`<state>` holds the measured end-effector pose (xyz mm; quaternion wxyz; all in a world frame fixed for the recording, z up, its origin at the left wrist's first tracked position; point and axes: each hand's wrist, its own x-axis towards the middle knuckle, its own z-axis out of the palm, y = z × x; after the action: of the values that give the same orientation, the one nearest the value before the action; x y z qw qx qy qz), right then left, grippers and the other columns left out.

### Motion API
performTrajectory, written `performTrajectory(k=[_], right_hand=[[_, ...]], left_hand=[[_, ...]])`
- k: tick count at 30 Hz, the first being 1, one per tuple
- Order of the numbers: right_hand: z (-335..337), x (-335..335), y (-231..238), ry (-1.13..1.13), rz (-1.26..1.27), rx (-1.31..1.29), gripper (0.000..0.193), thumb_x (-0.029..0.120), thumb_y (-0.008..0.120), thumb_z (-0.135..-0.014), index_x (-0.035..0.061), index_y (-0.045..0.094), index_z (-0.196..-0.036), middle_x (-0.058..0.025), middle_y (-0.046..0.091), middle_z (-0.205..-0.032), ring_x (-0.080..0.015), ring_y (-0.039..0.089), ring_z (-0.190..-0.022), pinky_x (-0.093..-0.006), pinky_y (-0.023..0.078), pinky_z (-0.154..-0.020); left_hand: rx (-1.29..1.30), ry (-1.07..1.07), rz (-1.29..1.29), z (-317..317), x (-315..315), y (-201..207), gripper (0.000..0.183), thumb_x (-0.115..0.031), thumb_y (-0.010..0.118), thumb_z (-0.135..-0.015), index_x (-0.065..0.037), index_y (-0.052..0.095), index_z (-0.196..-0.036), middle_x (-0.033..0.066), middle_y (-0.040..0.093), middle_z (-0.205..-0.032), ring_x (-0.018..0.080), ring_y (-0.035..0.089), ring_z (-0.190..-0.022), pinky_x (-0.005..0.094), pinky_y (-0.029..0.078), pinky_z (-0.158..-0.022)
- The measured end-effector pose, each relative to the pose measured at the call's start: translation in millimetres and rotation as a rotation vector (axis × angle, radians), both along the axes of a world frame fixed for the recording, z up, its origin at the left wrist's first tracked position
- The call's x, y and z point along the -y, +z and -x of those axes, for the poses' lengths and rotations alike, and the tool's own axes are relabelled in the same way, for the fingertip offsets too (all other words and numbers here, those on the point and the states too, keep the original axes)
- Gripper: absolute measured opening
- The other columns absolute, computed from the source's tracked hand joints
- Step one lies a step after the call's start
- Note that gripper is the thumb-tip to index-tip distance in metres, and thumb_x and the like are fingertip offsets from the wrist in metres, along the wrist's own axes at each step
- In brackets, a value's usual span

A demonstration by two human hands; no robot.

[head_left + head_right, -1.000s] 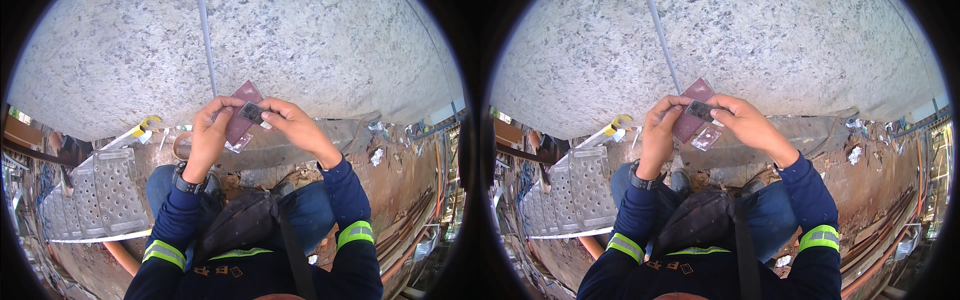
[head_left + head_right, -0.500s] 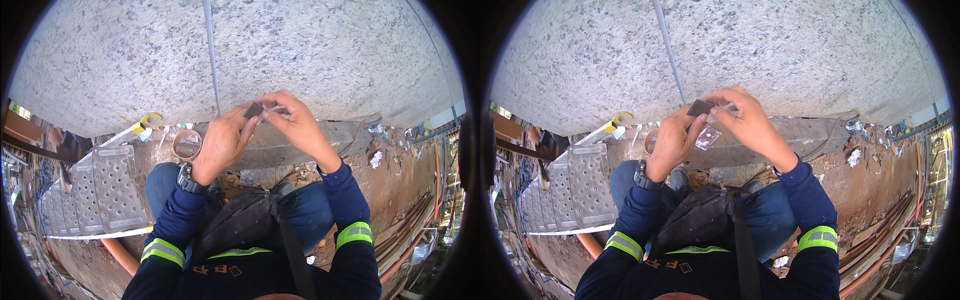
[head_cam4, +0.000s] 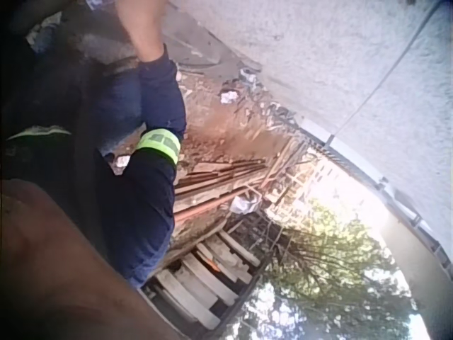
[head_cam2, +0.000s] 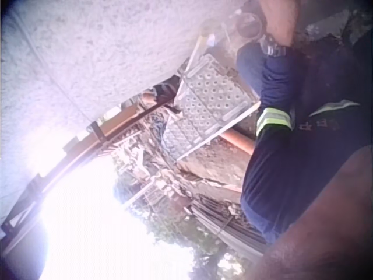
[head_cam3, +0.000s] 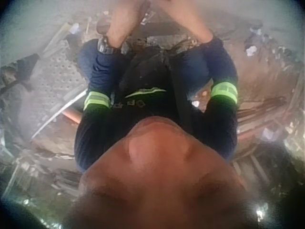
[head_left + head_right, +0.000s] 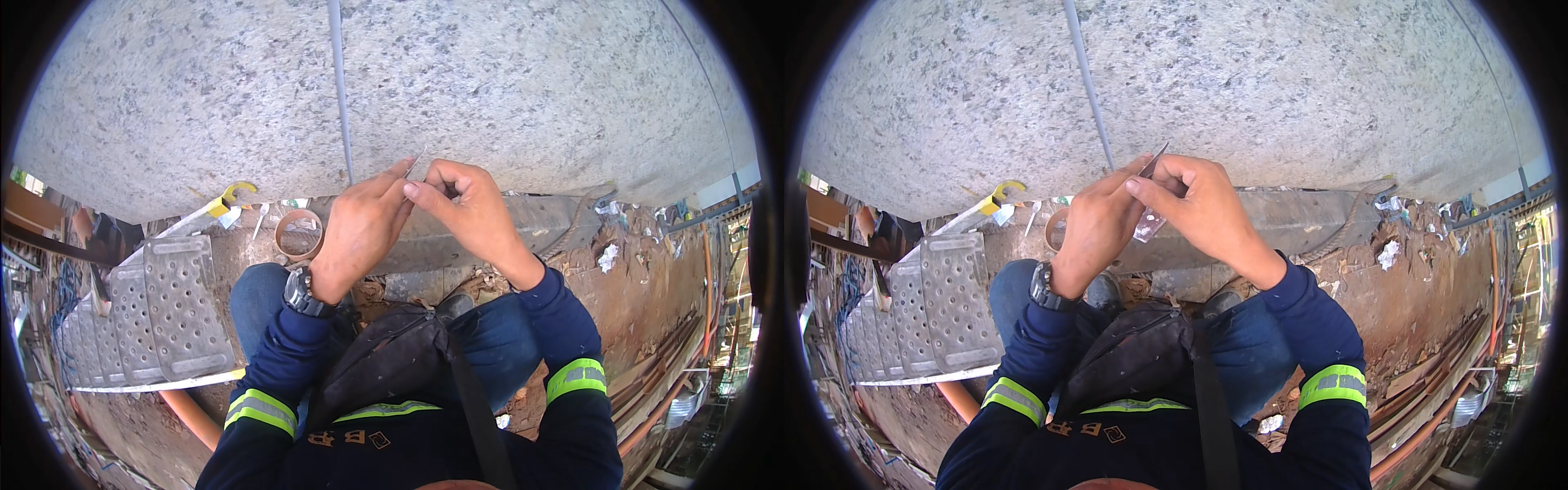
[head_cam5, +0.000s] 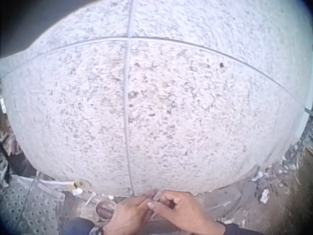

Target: The person uses a small metal tool to scrape and smooth grout along the joints of a large stone surface. They briefly switch to a sanding block to refine the tool edge, then resume scraping the joints. The work is performed on a construction site with scaffolding and debris visible.

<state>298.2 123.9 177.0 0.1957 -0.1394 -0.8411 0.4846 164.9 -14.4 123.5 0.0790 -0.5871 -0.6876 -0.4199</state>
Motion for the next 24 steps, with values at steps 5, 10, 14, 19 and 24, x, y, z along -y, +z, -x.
performTrajectory(k=[5, 10, 14, 19, 24], right_hand=[[1.2, -4.7, -1.5, 0.072, 0.005, -0.029, 0.032, 0.025, 0.078, -0.099, 0.0017, 0.066, -0.08, -0.0003, 0.063, -0.068, -0.007, 0.052, -0.066, -0.0303, 0.044, -0.061], [0.1, -2.9, -1.2, 0.078, 0.019, -0.028, 0.03, 0.026, 0.08, -0.098, 0.0022, 0.069, -0.084, -0.0007, 0.066, -0.071, -0.0073, 0.055, -0.068, -0.0298, 0.046, -0.063], [0.4, -3.9, -5.3, 0.021, -0.064, 0.025, 0.028, 0.026, 0.082, -0.096, 0.0029, 0.07, -0.085, -0.0003, 0.067, -0.072, -0.0076, 0.057, -0.068, -0.0284, 0.047, -0.064], [1.1, -23.2, -7.0, 0.147, 0.008, 0.013, 0.026, 0.028, 0.083, -0.094, 0.004, 0.073, -0.097, -0.0016, 0.069, -0.078, -0.0112, 0.06, -0.072, -0.0285, 0.049, -0.068], [6.8, -32.7, -23.3, 0.01, -0.298, -0.206, 0.03, 0.024, 0.08, -0.091, 0.0073, 0.074, -0.115, -0.0065, 0.07, -0.095, -0.0234, 0.067, -0.082, -0.038, 0.054, -0.075]], left_hand=[[-0.034, -0.008, -0.007, 2.3, 0.4, -2.5, 0.016, -0.008, 0.073, -0.093, -0.001, 0.068, -0.107, 0.0184, 0.073, -0.131, 0.0378, 0.074, -0.099, 0.0457, 0.06, -0.084], [-0.035, 0.008, -0.003, 1.6, 0.1, -2.3, 0.019, -0.007, 0.071, -0.093, -0.001, 0.071, -0.111, 0.0169, 0.073, -0.131, 0.0398, 0.074, -0.098, 0.0472, 0.06, -0.082], [-0.006, -0.007, 0.008, 0.0, -1.9, -7.1, 0.022, -0.008, 0.071, -0.093, -0.001, 0.071, -0.115, 0.0182, 0.073, -0.129, 0.0403, 0.074, -0.098, 0.0481, 0.06, -0.083], [0.065, 0.049, 0.053, -2.1, -0.5, -2.5, 0.029, -0.015, 0.069, -0.099, -0.001, 0.071, -0.125, 0.0225, 0.074, -0.119, 0.0409, 0.074, -0.094, 0.047, 0.059, -0.08], [0.355, 0.078, 0.151, 7.7, 3.7, 0.7, 0.027, -0.025, 0.066, -0.106, 0.001, 0.076, -0.104, 0.0229, 0.072, -0.088, 0.0388, 0.069, -0.074, 0.0447, 0.052, -0.067]])
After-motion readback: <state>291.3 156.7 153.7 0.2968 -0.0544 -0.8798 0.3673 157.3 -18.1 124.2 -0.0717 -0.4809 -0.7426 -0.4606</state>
